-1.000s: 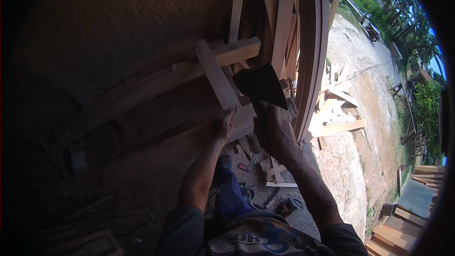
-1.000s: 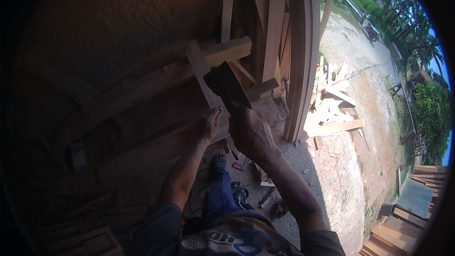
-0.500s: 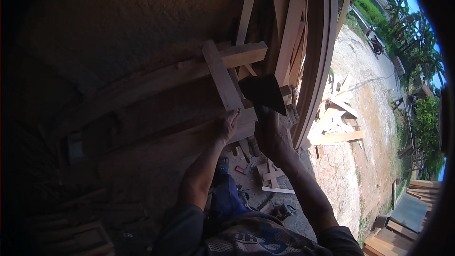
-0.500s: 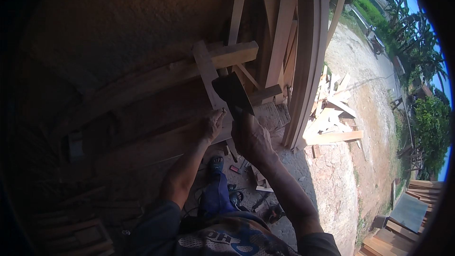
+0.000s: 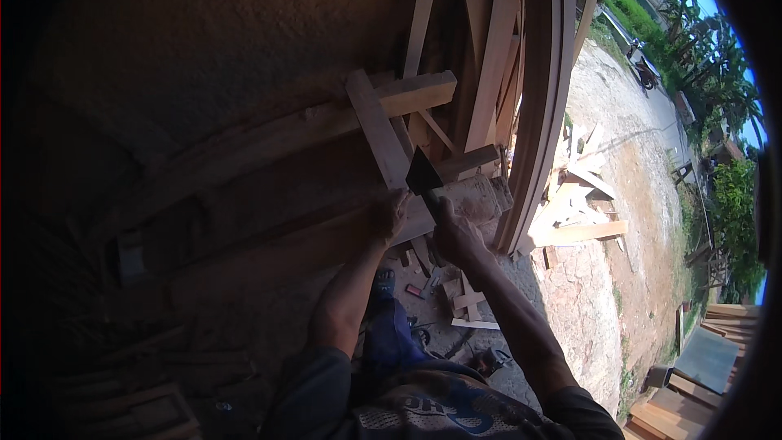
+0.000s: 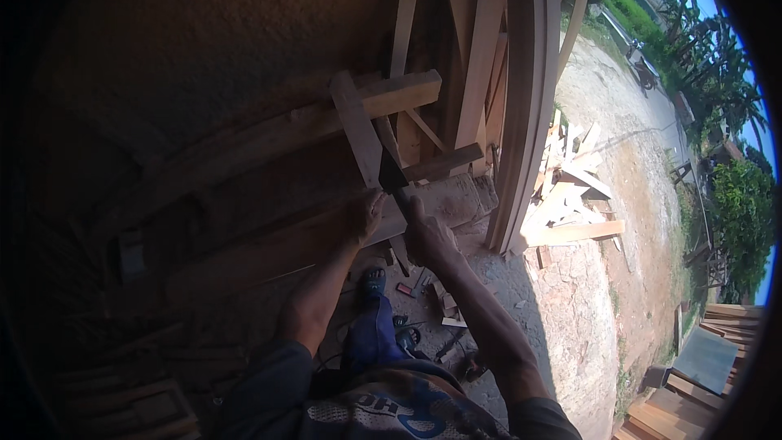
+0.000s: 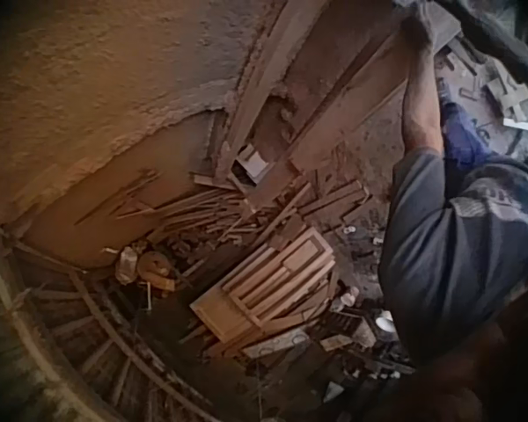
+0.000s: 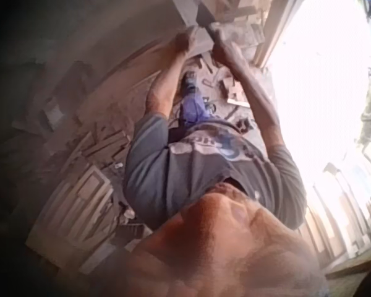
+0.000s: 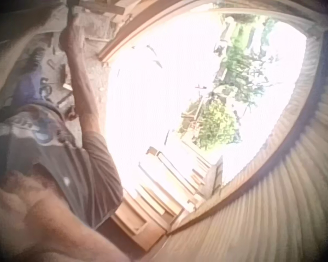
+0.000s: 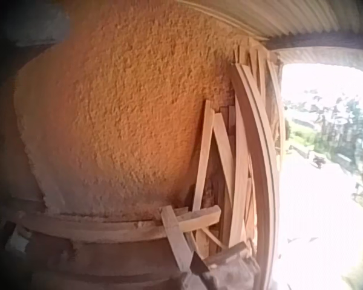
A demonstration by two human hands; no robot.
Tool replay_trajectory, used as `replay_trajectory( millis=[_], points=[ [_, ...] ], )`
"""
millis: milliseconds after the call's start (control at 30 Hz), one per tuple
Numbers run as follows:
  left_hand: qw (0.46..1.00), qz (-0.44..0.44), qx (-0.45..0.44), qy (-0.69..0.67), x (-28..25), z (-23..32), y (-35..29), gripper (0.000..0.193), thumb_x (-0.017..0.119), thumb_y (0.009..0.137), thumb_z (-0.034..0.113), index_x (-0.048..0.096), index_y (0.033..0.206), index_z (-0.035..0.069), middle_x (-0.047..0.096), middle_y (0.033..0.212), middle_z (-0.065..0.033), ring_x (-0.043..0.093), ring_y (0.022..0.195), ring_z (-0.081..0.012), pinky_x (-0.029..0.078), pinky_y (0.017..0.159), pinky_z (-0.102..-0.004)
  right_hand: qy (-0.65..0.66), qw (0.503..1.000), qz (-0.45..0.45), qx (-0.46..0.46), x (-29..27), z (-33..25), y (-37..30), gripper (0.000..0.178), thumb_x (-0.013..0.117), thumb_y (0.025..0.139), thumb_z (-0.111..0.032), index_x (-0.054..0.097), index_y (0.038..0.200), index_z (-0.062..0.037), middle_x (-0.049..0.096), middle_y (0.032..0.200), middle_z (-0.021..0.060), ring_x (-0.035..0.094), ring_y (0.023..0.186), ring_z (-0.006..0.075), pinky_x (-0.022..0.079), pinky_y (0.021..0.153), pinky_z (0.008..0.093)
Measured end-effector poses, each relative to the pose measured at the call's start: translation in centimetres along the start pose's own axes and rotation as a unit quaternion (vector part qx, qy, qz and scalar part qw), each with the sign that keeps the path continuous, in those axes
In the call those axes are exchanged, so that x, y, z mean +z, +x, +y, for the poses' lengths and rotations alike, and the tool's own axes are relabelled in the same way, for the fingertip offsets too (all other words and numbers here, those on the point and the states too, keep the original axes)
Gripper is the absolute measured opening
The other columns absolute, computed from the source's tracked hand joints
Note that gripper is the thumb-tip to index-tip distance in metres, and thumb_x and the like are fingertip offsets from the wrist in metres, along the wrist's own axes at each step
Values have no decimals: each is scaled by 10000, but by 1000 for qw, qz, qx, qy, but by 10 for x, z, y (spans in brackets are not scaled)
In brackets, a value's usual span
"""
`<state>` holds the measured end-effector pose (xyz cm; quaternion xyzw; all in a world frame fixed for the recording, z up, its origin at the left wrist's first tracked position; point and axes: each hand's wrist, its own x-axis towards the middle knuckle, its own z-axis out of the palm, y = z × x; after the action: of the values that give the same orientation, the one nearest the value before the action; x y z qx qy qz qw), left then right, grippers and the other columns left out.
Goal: The person smooths a wooden plank with a handheld sander, measures it with a tape measure, and then hammers nails into the plank to attach it to a wooden frame. The person also retrieves a hammer from a workbench and uses it to secure the plank.
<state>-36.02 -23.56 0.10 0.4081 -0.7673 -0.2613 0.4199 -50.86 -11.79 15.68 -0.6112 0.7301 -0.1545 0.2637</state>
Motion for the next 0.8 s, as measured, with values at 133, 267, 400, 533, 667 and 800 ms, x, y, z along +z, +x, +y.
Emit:
replay_trajectory(
  millis=[133, 267, 400, 533, 667, 800],
  points=[
    [1000, -16, 7, 18, -15, 0, 12, 165, 662, 992, 180, 720, 1007, 27, 741, 976, -185, 704, 920, -420, 565, 853, -474, 42, 998, 33, -27, 10, 16, -3, 513, 615, 934, -148, 328, 1354, -78, 650, 861, 344, 643, 858, 581, 472, 722, 641],
    [996, -33, -16, 87, -63, -39, 9, 361, 577, 1031, 332, 740, 1039, 11, 746, 1027, -205, 700, 977, -445, 537, 933, -507, 116, 978, 124, -117, 13, 9, -25, 497, 619, 941, -179, 327, 1329, -72, 647, 835, 335, 636, 851, 596, 468, 714, 630],
    [906, -197, -234, 291, -74, -49, -5, 671, 371, 1068, 497, 779, 956, -24, 720, 1003, -313, 693, 1026, -478, 522, 981, -526, 92, 996, 10, 18, 10, 9, -25, 527, 635, 943, -149, 311, 1349, -65, 645, 927, 357, 642, 880, 589, 472, 728, 627],
    [923, -188, -230, 245, -76, -46, 7, 751, 313, 1059, 535, 787, 899, -26, 699, 979, -352, 688, 1021, -499, 516, 975, -549, 70, 996, 47, -41, -3, 4, -17, 570, 636, 951, -119, 298, 1406, -62, 633, 1051, 380, 636, 976, 578, 494, 795, 601],
    [918, -191, -242, 248, -80, -41, 3, 726, 332, 1058, 515, 782, 899, -32, 706, 970, -342, 690, 1002, -507, 523, 964, -547, 124, 962, 193, -151, -80, -65, -23, 575, 666, 952, -133, 361, 1432, -49, 625, 1151, 313, 641, 1063, 502, 504, 854, 562],
    [915, -198, -244, 254, -91, -27, 3, 707, 339, 1061, 496, 782, 884, -26, 712, 951, -332, 697, 989, -494, 549, 910, -541, 116, 887, 358, -267, -146, -109, -31, 111, 606, 999, -38, 583, 1105, -14, 646, 785, 95, 659, 588, 125, 461, 473, 235]
  ],
)
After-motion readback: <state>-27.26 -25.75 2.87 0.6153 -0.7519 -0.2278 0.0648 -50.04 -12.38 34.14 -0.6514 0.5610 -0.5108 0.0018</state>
